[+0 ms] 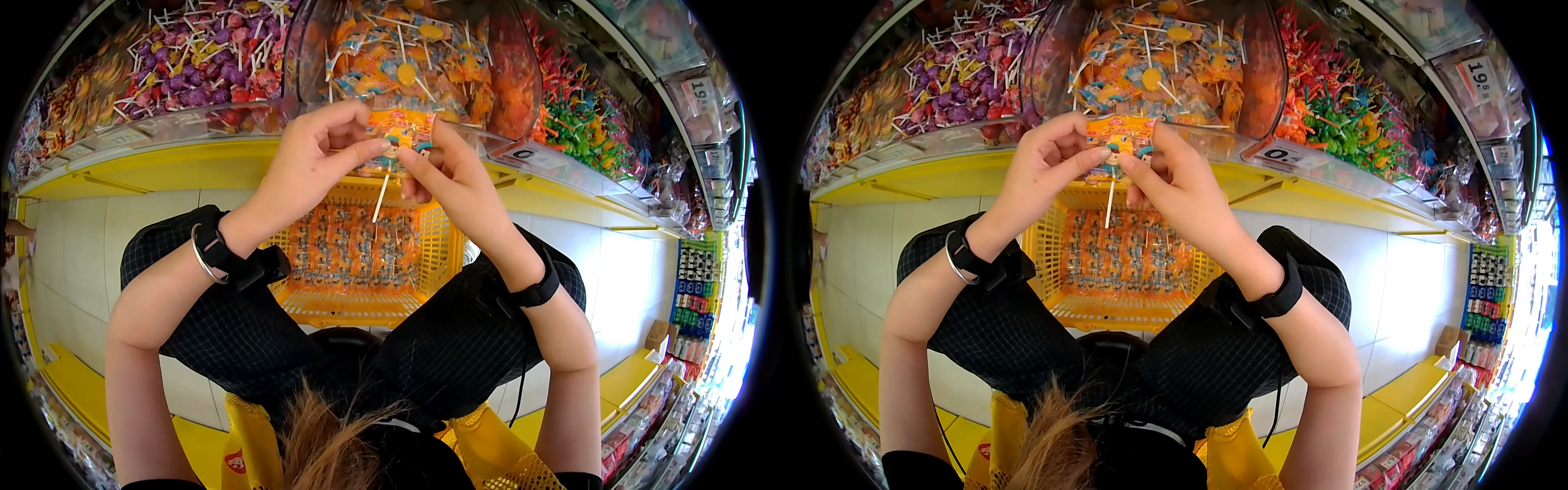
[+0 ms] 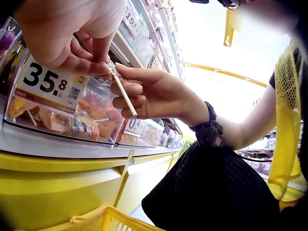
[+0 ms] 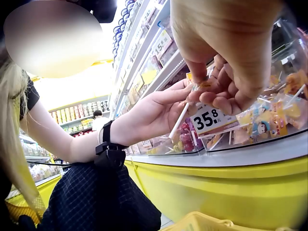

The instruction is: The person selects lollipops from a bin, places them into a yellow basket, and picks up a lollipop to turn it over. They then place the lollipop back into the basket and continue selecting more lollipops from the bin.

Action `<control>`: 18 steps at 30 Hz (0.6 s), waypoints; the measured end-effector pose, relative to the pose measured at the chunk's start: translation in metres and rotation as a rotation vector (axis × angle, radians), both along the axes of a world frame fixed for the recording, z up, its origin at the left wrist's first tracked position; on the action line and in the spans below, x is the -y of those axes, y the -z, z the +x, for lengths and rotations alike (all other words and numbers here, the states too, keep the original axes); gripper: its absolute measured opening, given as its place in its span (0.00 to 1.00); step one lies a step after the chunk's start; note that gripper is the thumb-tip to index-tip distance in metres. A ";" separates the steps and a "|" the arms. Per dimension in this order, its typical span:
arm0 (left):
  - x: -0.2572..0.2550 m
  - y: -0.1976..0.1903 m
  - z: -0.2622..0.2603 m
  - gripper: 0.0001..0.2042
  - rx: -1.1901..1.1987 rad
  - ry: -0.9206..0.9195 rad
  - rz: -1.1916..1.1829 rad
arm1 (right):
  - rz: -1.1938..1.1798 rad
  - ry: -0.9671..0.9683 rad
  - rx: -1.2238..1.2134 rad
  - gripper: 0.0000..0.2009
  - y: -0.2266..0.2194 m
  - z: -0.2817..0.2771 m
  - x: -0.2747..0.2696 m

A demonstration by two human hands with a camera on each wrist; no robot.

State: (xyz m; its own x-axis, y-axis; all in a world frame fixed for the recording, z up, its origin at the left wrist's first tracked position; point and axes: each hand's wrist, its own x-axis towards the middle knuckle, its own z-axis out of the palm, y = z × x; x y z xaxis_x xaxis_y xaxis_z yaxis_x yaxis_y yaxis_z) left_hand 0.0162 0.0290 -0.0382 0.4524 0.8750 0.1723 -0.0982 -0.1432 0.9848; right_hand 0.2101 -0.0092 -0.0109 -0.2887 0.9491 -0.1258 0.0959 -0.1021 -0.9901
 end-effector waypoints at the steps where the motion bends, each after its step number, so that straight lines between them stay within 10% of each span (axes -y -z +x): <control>1: 0.001 -0.002 0.000 0.07 -0.001 0.001 -0.001 | 0.017 0.041 -0.044 0.14 0.000 -0.003 0.001; 18: 0.009 -0.005 0.004 0.05 -0.052 0.009 -0.007 | 0.060 0.093 -0.025 0.16 0.011 -0.003 -0.002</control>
